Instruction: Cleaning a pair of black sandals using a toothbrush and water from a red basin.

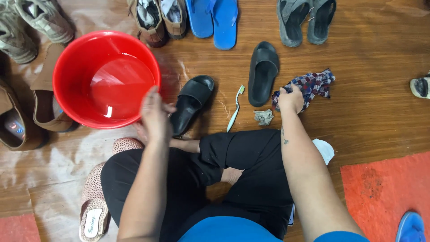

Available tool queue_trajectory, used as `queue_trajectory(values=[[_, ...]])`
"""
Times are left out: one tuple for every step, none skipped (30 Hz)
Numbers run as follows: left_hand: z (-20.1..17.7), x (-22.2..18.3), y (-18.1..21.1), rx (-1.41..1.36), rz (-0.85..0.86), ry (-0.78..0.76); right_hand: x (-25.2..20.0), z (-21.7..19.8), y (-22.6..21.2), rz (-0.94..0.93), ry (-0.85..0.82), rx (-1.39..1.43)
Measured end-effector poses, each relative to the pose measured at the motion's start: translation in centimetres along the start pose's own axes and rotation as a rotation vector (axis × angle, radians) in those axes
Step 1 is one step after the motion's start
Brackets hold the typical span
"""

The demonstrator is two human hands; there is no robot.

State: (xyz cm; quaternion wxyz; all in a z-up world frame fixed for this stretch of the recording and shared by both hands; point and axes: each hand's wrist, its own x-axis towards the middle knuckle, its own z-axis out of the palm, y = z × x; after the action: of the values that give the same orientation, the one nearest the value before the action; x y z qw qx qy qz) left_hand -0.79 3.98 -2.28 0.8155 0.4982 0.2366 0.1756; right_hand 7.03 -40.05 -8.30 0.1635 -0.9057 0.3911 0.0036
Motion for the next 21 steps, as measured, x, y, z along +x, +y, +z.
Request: queue_trajectory(values=[[-0.7, -0.5, 2.2, 0.001, -0.001, 0.004, -0.1, 0.0, -0.1, -0.002, -0.003, -0.003], [-1.4, -1.0, 4.5, 0.063, 0.101, 0.072, -0.3, 0.0, -0.1, 0.008, 0.008, 0.014], [-2.0, -1.4, 6.8, 0.124, 0.206, 0.135, -0.4, 0.0, -0.3, 0.019, 0.021, 0.036], [-3.0, -0.9, 7.3, 0.125, 0.208, 0.135, -0.2, 0.1, -0.1, 0.019, 0.02, 0.037], [-4.1, -0.6, 7.8, 0.132, 0.268, 0.18, -0.1, 0.3, 0.1, 0.024, -0.031, 0.043], [-5.3, -0.3, 8.3, 0.139, 0.328, 0.225, -0.1, 0.5, 0.3, 0.03, -0.081, 0.048], [-6.7, 0.6, 7.8, 0.142, 0.331, 0.23, -0.7, -0.2, -0.3, 0.026, -0.086, 0.048], [-8.2, 1.4, 7.5, 0.125, 0.373, 0.266, -1.4, -0.9, -0.8, 0.071, -0.122, 0.039], [-9.6, 2.2, 7.0, 0.107, 0.415, 0.3, -2.0, -1.7, -1.1, 0.118, -0.157, 0.028], [-8.2, 1.4, 8.0, 0.11, 0.416, 0.302, -2.3, -1.4, -0.6, 0.117, -0.16, 0.028], [-6.7, 0.7, 9.0, 0.159, 0.46, 0.339, -2.3, -1.4, -0.2, 0.106, -0.246, 0.009], [-5.2, 0.0, 10.0, 0.208, 0.504, 0.376, -2.3, -1.3, 0.2, 0.095, -0.332, -0.01], [-5.2, -0.2, 10.0, 0.208, 0.506, 0.379, -2.9, -2.0, -0.2, 0.092, -0.333, -0.01], [-5.3, -0.4, 10.0, 0.234, 0.503, 0.363, -3.4, -2.7, -0.6, 0.091, -0.344, -0.062], [-5.4, -0.6, 10.0, 0.261, 0.5, 0.345, -4.1, -3.4, -0.9, 0.092, -0.356, -0.113], [-6.5, -0.8, 9.9, 0.263, 0.502, 0.346, -4.0, -3.4, -1.2, 0.091, -0.358, -0.112], [-7.5, -1.2, 9.8, 0.308, 0.512, 0.307, -4.1, -3.5, -1.1, 0.106, -0.353, -0.101], [-8.5, -1.6, 9.6, 0.353, 0.523, 0.268, -4.1, -3.6, -0.9, 0.121, -0.347, -0.09], [-10.7, -2.5, 9.7, 0.353, 0.524, 0.259, -4.4, -3.5, -0.8, 0.128, -0.346, -0.085], [-12.8, -3.4, 9.8, 0.457, 0.528, 0.204, -4.7, -3.5, -0.6, 0.131, -0.354, -0.098], [-14.5, -3.9, 9.7, 0.551, 0.537, 0.143, -4.6, -3.8, -0.7, 0.133, -0.352, -0.106]])
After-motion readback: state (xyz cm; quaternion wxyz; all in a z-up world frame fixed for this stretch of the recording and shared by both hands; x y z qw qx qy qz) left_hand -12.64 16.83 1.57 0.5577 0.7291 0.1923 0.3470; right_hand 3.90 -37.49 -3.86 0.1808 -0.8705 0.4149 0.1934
